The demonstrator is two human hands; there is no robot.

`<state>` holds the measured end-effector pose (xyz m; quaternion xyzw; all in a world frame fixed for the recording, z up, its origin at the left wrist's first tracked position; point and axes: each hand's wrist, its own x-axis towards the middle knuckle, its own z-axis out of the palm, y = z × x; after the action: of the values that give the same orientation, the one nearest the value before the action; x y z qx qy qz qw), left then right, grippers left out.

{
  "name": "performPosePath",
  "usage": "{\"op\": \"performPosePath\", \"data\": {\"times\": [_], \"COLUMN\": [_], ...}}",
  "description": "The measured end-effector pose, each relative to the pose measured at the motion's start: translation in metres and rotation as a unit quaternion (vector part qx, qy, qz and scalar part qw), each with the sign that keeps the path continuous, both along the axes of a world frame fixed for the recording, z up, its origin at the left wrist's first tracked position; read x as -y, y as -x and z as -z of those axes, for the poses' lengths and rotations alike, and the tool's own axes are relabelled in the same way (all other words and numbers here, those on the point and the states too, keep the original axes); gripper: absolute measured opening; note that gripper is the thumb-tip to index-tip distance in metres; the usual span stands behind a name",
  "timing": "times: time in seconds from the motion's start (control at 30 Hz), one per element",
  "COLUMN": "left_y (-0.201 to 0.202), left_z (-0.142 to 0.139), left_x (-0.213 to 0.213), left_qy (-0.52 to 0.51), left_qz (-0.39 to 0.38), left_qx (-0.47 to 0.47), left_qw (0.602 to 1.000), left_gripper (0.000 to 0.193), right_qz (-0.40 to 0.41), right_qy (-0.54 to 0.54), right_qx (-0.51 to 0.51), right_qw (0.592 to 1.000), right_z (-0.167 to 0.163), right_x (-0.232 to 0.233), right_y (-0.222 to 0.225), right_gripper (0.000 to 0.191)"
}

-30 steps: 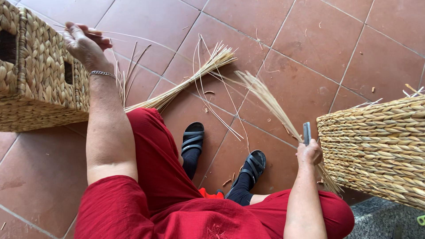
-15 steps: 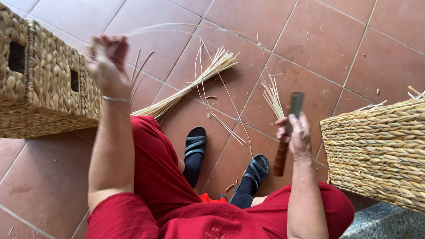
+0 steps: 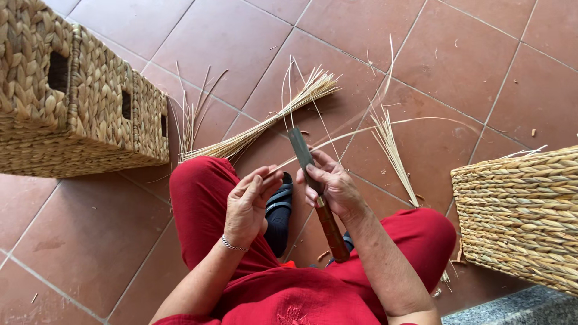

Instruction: The person sits on a tiled floor and uses a knife to split and shave thin strips from bundles of dried plant material. They repeatedly select a strip, run the blade along its length to thin it, and place the finished piece aside.

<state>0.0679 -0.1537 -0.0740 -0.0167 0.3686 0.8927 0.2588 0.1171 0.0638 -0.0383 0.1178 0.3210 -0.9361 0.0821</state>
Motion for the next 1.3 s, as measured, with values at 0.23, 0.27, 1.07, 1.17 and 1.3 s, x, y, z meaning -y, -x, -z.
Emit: {"op": "performPosePath", "data": {"times": [0.23, 0.27, 1.07, 1.17, 1.3], "left_y": [0.016, 0.019, 0.011, 0.019, 0.033], "left_z": [-0.006, -0.009, -0.023, -0.018, -0.01], "left_x": [0.038, 0.035, 0.139, 0.172, 0.216], "left_qy": [0.249, 0.278, 0.432, 0.467, 0.479], "left_qz": [0.205, 0.218, 0.278, 0.265, 0.251], "left_qx": [-0.16, -0.198, -0.125, -0.137, -0.131], "left_qw": [0.933, 0.914, 0.849, 0.832, 0.831], "left_gripper": [0.038, 0.042, 0.015, 0.015, 0.016], "right_qz": [-0.049, -0.059, 0.038, 0.057, 0.091], "right_qy": [-0.061, -0.069, 0.079, 0.088, 0.074], "right_qx": [0.012, 0.022, -0.079, -0.096, -0.104], "right_qw": [0.997, 0.996, 0.993, 0.99, 0.988], "right_z": [0.009, 0.009, 0.039, 0.033, 0.025], "right_x": [0.004, 0.007, -0.077, -0.085, -0.094], "right_y": [-0.018, -0.02, -0.049, -0.053, -0.06], "right_gripper": [0.041, 0.042, 0.041, 0.044, 0.046]}}
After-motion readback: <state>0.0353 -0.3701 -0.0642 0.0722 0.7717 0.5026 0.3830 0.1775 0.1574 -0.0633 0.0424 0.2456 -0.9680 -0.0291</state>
